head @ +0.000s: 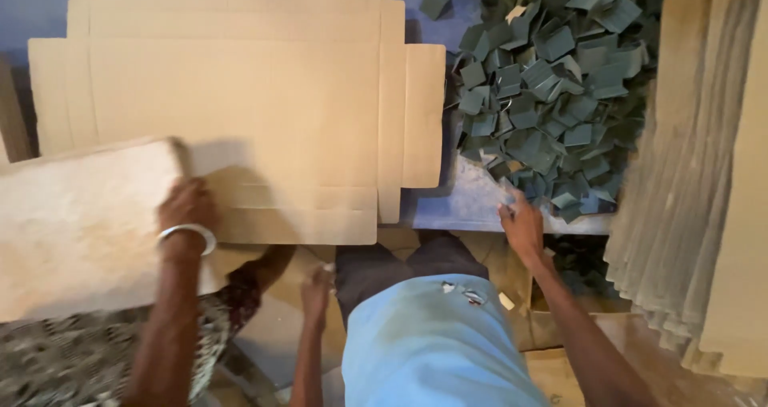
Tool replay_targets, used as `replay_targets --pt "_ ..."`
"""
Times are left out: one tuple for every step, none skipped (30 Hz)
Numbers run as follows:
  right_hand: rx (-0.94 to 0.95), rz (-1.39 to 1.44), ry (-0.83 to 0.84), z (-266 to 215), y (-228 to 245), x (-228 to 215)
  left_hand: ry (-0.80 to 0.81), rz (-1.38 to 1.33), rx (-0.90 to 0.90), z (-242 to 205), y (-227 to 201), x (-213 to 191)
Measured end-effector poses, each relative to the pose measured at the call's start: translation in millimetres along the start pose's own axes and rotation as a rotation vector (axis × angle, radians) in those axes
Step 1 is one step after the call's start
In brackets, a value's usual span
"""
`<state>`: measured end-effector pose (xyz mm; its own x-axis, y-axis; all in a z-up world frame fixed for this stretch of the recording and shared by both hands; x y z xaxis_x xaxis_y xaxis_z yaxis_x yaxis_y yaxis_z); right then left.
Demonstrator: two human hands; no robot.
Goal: The person lifts flat patterned tile sheets and places them into cardboard boxes, folding the box flaps around them. They also pick up small dark green cut pieces from a pile on the table and handle stacks of cardboard sheets while working alongside another person.
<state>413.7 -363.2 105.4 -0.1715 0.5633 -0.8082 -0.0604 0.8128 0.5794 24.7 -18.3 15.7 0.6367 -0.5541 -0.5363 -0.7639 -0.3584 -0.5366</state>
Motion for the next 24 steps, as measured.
replay_targets --pt "0.005 0.009 0.019 10.2 -0.8 8.0 -0.016 0.011 -0.009 -19.0 -14.1 6.8" --pt "0.025 0.038 0.056 18.7 -0.8 17.4 0.049 0.054 0.15 -38.1 -32.3 15.2" --pt "0.04 0.064 0.092 27.3 0.3 26.4 0.116 0.094 0.308 -57.6 -49.3 25.1" --pt "0.041 0.071 0.11 26.2 -0.1 33.9 0.102 0.102 0.296 -75.0 -63.5 28.0" --pt "0.09 0.117 0.119 34.3 0.4 41.9 0.175 0.123 0.362 -89.7 -83.9 39.5" --pt "0.141 0.162 0.129 41.7 2.7 49.2 0.248 0.145 0.428 -104.7 -105.0 49.7" --pt "0.123 0.172 0.135 45.8 0.2 51.9 0.229 0.137 0.432 -117.0 -124.8 58.0" --pt "0.181 0.215 0.112 49.6 -3.4 54.1 0.331 0.124 0.483 -131.6 -145.4 68.3" --pt "0.241 0.257 0.094 50.0 -7.5 57.0 0.431 0.112 0.531 -147.8 -163.2 76.5" --pt "0.225 0.266 0.105 46.0 -3.3 46.0 0.41 0.107 0.532 -153.4 -166.2 92.8" --pt "0.147 0.216 0.113 42.7 4.2 37.1 0.415 0.126 0.61 -158.1 -171.7 107.6" --pt "0.069 0.166 0.119 39.0 11.9 28.4 0.42 0.147 0.687 -161.7 -177.3 121.7" --pt "0.05 0.174 0.131 29.1 11.5 17.9 0.396 0.141 0.685 -166.9 -191.1 133.0" --pt "-0.072 0.222 0.177 19.0 13.5 8.1 0.466 0.107 0.525 -170.7 -201.3 146.0" --pt "-0.192 0.267 0.221 9.4 13.2 -2.4 0.538 0.07 0.367 -174.4 -211.6 160.8" --pt "-0.211 0.274 0.23 -0.5 11.2 -6.1 0.519 0.059 0.369 -174.5 -216.3 172.0" --pt "-0.258 0.244 0.259 -11.6 9.9 -10.0 0.593 -0.02 0.337 -176.2 -222.2 183.8" --pt "-0.306 0.214 0.288 -22.0 8.1 -14.0 0.666 -0.099 0.306 -177.5 -229.0 195.6" --pt "-0.317 0.219 0.288 -24.5 13.7 -13.5 0.656 -0.104 0.313 -173.5 -229.1 198.5" --pt "-0.442 0.2 0.248 -27.2 21.4 -14.1 0.699 -0.113 0.356 -170.6 -230.2 202.8" --pt "-0.562 0.178 0.204 -32.5 27.6 -16.3 0.747 -0.12 0.4 -169.5 -230.2 207.3" --pt "-0.568 0.181 0.202 -27.4 36.4 -18.2 0.742 -0.122 0.405 -167.9 -232.1 205.3" --pt "-0.438 0.145 0.309 -23.5 40.8 -17.5 0.732 -0.101 0.402 -166.7 -232.6 203.6" --pt "-0.306 0.109 0.415 -19.8 44.5 -16.9 0.722 -0.08 0.4 -165.3 -233.3 202.5"
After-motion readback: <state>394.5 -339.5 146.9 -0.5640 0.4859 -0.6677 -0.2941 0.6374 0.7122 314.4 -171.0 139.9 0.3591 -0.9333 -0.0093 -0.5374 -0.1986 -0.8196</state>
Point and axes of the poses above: each hand's wrist, its own z-axis towards the middle knuckle, its own x-axis out of the palm, y = z × x, the point moved 3 cm from there along z, towards the middle knuckle, and after that the axes turned 15 degrees about -y, right-handed, at the moved point
